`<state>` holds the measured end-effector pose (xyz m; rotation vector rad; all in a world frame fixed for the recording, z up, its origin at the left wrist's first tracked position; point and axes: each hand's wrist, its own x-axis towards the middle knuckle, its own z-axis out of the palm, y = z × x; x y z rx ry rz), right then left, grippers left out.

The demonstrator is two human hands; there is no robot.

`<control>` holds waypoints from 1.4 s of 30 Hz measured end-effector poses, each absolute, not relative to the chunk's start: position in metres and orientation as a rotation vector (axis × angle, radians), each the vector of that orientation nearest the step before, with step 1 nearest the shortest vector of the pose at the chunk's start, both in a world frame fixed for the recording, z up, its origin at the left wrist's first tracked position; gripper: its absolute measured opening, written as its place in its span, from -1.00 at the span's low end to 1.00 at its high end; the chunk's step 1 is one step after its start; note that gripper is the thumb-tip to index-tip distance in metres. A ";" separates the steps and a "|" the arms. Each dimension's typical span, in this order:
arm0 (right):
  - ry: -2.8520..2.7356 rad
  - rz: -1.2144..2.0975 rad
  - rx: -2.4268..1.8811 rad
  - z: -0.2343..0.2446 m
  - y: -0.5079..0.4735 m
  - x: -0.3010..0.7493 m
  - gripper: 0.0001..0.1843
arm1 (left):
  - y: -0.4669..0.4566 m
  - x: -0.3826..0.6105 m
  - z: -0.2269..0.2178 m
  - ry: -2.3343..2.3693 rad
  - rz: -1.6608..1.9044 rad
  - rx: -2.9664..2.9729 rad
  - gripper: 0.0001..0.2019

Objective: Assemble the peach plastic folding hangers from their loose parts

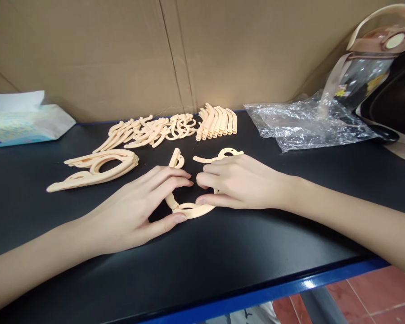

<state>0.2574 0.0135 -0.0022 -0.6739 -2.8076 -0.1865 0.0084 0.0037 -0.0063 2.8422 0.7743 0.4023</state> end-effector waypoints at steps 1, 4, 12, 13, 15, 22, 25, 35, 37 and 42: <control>-2.809 -0.183 -0.680 -0.002 0.013 0.257 -0.57 | 0.003 0.008 -0.006 0.771 0.406 2.845 -0.57; -2.812 -0.170 -0.690 -0.002 0.013 0.258 -0.56 | 0.002 0.007 -0.006 0.773 0.411 2.844 -0.59; -2.829 -0.097 -0.737 0.000 0.013 0.257 -0.53 | 0.003 0.007 -0.006 0.800 0.397 2.832 -0.60; -2.831 -0.088 -0.744 0.001 0.013 0.257 -0.53 | 0.003 0.007 -0.006 0.804 0.391 2.834 -0.60; -2.835 -0.070 -0.749 0.001 0.013 0.256 -0.54 | 0.003 0.007 -0.006 0.802 0.385 2.842 -0.61; -2.833 -0.041 -0.777 0.001 0.013 0.258 -0.56 | 0.003 0.008 -0.005 0.806 0.353 2.868 -0.62; -2.837 -0.027 -0.792 0.000 0.014 0.259 -0.57 | 0.004 0.008 -0.005 0.820 0.347 2.877 -0.63; -2.846 -0.035 -0.810 0.002 0.013 0.258 -0.61 | 0.004 0.009 -0.005 0.827 0.340 2.881 -0.65; -2.839 -0.035 -0.797 0.002 0.013 0.258 -0.60 | 0.004 0.009 -0.005 0.827 0.349 2.884 -0.65; -2.838 -0.027 -0.789 0.002 0.014 0.257 -0.60 | 0.004 0.008 -0.005 0.816 0.351 2.890 -0.64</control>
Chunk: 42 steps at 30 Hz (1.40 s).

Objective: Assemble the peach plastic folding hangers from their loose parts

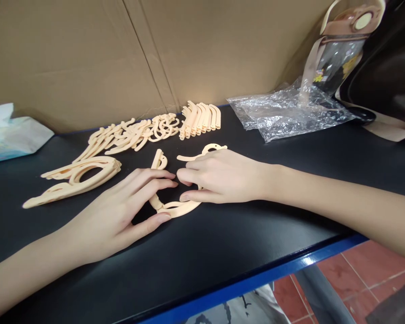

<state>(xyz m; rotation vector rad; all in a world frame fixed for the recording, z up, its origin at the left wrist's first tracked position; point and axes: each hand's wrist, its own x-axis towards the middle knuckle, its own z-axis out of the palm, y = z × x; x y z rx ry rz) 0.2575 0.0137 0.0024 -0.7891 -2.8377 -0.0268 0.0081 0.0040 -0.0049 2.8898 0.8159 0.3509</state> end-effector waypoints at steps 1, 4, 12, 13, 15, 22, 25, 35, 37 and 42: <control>-2.838 -0.025 -0.789 0.003 0.014 0.257 -0.60 | 0.004 0.008 -0.005 0.816 0.351 2.892 -0.64; -2.835 -0.015 -0.789 0.003 0.013 0.257 -0.60 | 0.004 0.009 -0.004 0.808 0.350 2.895 -0.64; -2.828 0.007 -0.812 0.003 0.013 0.257 -0.61 | 0.004 0.008 -0.004 0.803 0.354 2.896 -0.63; -2.829 0.012 -0.808 0.003 0.012 0.257 -0.61 | 0.004 0.008 -0.004 0.804 0.356 2.895 -0.62; -2.832 0.019 -0.805 0.003 0.012 0.257 -0.60 | 0.004 0.008 -0.005 0.802 0.366 2.898 -0.62; -2.835 0.009 -0.812 0.004 0.013 0.257 -0.59 | 0.004 0.007 -0.005 0.780 0.374 2.908 -0.62; -2.833 0.010 -0.803 0.003 0.013 0.257 -0.59 | 0.003 0.007 -0.005 0.777 0.371 2.903 -0.62; -2.841 -0.003 -0.800 0.003 0.012 0.257 -0.59 | 0.005 0.008 -0.006 0.776 0.366 2.898 -0.59; -2.844 -0.016 -0.800 0.003 0.013 0.257 -0.58 | 0.005 0.008 -0.007 0.772 0.372 2.902 -0.59; -2.856 0.001 -0.812 0.003 0.013 0.258 -0.56 | 0.005 0.007 -0.008 0.800 0.363 2.882 -0.60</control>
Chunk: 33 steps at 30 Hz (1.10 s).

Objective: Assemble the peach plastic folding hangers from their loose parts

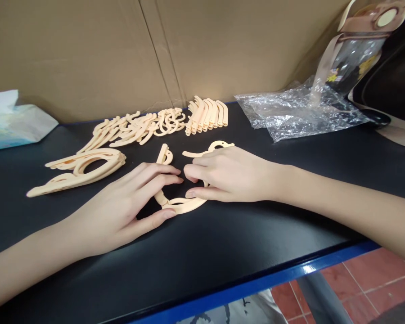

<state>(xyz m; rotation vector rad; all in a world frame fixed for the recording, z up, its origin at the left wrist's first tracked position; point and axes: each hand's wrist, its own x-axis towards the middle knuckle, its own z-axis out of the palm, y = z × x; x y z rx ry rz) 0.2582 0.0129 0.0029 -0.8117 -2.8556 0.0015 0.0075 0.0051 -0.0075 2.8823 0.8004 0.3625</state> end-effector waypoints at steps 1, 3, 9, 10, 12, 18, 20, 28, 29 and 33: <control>-2.856 0.011 -0.817 0.003 0.013 0.258 -0.56 | 0.005 0.008 -0.008 0.801 0.364 2.881 -0.60; -2.854 0.022 -0.821 0.003 0.013 0.259 -0.57 | 0.005 0.008 -0.008 0.791 0.369 2.884 -0.60; -2.861 -0.020 -0.809 0.002 0.012 0.259 -0.60 | 0.005 0.008 -0.008 0.771 0.382 2.901 -0.60; -2.860 -0.026 -0.806 0.002 0.012 0.258 -0.61 | 0.005 0.008 -0.008 0.768 0.383 2.901 -0.60; -2.856 -0.030 -0.798 0.002 0.012 0.258 -0.62 | 0.005 0.007 -0.008 0.766 0.385 2.900 -0.60; -2.862 -0.041 -0.815 0.003 0.012 0.258 -0.62 | 0.005 0.007 -0.009 0.767 0.398 2.907 -0.60; -2.865 -0.043 -0.820 0.003 0.012 0.258 -0.62 | 0.005 0.007 -0.009 0.759 0.395 2.916 -0.60; -2.866 0.006 -0.816 0.003 0.012 0.258 -0.63 | 0.007 0.008 -0.010 0.757 0.387 2.924 -0.60; -2.864 0.011 -0.816 0.003 0.012 0.258 -0.63 | 0.007 0.008 -0.010 0.756 0.385 2.927 -0.60; -2.866 0.020 -0.825 0.003 0.012 0.258 -0.64 | 0.007 0.008 -0.009 0.750 0.400 2.932 -0.60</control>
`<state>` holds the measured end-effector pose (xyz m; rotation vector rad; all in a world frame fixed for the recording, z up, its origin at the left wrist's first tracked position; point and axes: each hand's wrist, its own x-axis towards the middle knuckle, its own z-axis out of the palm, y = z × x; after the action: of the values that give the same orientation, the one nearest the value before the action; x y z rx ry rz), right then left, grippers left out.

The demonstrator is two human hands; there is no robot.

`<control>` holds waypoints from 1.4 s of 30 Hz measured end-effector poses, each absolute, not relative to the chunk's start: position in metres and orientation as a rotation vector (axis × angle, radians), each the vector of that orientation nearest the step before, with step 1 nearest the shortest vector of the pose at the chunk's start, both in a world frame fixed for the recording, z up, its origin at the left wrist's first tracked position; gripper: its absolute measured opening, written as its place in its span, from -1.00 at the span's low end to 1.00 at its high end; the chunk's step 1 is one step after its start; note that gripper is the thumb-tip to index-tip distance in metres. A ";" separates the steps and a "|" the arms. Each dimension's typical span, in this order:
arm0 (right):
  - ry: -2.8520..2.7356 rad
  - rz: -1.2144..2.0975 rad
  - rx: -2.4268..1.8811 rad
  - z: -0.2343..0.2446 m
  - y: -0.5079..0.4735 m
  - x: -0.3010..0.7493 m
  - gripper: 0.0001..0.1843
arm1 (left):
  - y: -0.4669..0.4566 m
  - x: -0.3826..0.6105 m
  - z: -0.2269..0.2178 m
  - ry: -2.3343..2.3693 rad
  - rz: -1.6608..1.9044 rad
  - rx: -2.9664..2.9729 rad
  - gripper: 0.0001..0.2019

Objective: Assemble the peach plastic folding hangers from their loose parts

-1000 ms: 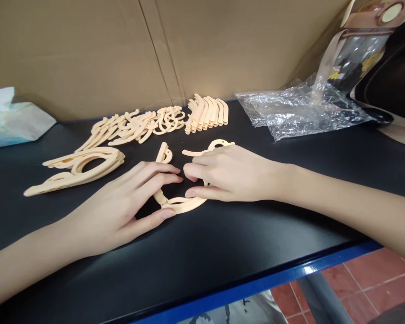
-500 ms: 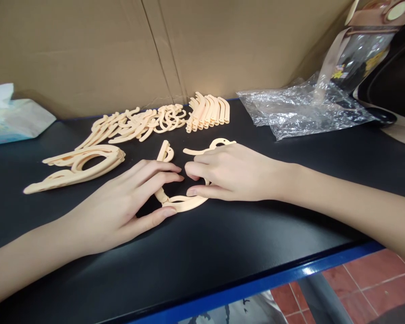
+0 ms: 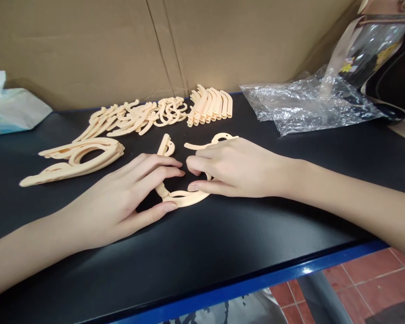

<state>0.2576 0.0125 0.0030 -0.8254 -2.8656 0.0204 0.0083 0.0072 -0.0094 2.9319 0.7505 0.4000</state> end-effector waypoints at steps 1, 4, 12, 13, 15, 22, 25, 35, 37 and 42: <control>-2.867 0.024 -0.828 0.003 0.012 0.258 -0.64 | 0.007 0.008 -0.010 0.749 0.402 2.931 -0.60; -2.867 0.025 -0.838 0.003 0.012 0.258 -0.63 | 0.006 0.008 -0.010 0.749 0.395 2.932 -0.60; -2.870 0.061 -0.861 0.002 0.012 0.259 -0.60 | 0.006 0.008 -0.009 0.753 0.391 2.936 -0.62; -2.869 0.053 -0.863 0.002 0.012 0.259 -0.60 | 0.006 0.008 -0.009 0.754 0.390 2.934 -0.62; -2.872 0.048 -0.864 0.003 0.012 0.258 -0.61 | 0.006 0.008 -0.009 0.752 0.390 2.934 -0.61; -2.874 0.081 -0.875 0.003 0.011 0.259 -0.61 | 0.005 0.008 -0.007 0.756 0.365 2.931 -0.63; -2.871 0.072 -0.869 0.002 0.012 0.260 -0.61 | 0.006 0.009 -0.007 0.748 0.372 2.928 -0.63; -2.867 0.074 -0.871 0.002 0.012 0.260 -0.62 | 0.006 0.008 -0.010 0.761 0.380 2.957 -0.60; -2.866 0.070 -0.877 0.002 0.012 0.260 -0.62 | 0.006 0.008 -0.010 0.763 0.385 2.961 -0.60; -2.857 0.082 -0.878 0.001 0.013 0.261 -0.60 | 0.006 0.008 -0.010 0.761 0.379 2.956 -0.61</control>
<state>0.2611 0.0125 0.0010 -0.8784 -2.8568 0.0816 0.0085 0.0059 -0.0097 2.9562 0.7613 0.3793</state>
